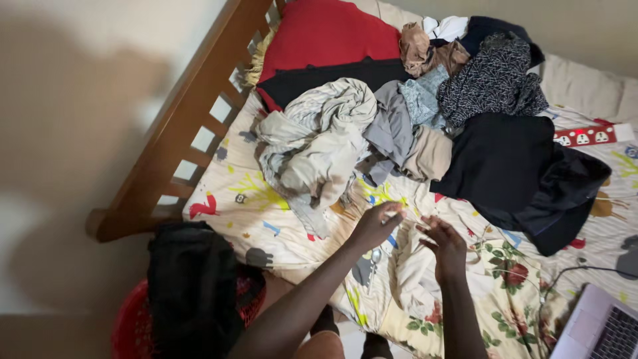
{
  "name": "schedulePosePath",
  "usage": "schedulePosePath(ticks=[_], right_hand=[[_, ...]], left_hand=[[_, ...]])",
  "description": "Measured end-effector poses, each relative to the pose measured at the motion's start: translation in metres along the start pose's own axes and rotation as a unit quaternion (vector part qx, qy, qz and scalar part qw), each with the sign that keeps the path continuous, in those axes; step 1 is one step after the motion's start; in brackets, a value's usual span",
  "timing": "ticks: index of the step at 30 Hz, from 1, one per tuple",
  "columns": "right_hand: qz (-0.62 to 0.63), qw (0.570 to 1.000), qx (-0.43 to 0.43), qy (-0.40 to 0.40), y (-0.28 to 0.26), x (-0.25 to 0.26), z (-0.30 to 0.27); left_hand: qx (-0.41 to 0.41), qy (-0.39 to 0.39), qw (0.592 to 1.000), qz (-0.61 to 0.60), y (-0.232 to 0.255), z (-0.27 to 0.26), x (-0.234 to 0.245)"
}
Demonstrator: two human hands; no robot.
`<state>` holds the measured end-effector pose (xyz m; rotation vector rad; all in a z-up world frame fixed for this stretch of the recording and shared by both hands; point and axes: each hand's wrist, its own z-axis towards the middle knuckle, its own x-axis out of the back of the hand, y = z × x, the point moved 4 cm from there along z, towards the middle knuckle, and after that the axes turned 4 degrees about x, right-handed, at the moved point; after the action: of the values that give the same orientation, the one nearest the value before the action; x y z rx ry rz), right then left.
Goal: The person picks up different pieces of clothing from a bed, folds them by hand, and places them in a stack on a shelf.
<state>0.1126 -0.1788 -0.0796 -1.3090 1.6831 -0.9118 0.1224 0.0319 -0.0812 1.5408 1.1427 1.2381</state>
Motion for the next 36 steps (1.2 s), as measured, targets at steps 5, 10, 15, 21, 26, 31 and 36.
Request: schedulePosePath(ticks=[5, 10, 15, 21, 26, 31, 36], right_hand=[[0.123, 0.987, -0.092, 0.040, 0.077, 0.024, 0.142], [0.055, 0.987, -0.129, 0.075, 0.121, 0.037, 0.227], [0.065, 0.984, -0.152, 0.067, 0.128, 0.023, 0.271], [0.240, 0.956, -0.020, 0.166, 0.075, 0.007, 0.263], [0.367, 0.916, 0.152, 0.055, -0.024, -0.017, 0.192], [0.386, 0.905, 0.177, -0.014, -0.081, -0.032, 0.094], [0.388, 0.904, 0.175, -0.030, -0.115, -0.031, 0.008]], left_hand=[[0.084, 0.031, 0.988, -0.129, -0.019, 0.073, -0.001], [0.069, 0.012, 0.969, -0.236, -0.037, 0.108, -0.023], [0.029, 0.017, 0.987, -0.155, -0.038, 0.115, -0.023], [0.047, 0.008, 0.993, -0.106, -0.037, 0.104, -0.024], [0.017, 0.048, 0.998, 0.032, -0.018, 0.098, -0.025], [-0.140, 0.120, 0.968, 0.172, 0.047, 0.085, -0.048], [-0.052, 0.102, 0.978, 0.177, 0.104, 0.064, -0.051]])
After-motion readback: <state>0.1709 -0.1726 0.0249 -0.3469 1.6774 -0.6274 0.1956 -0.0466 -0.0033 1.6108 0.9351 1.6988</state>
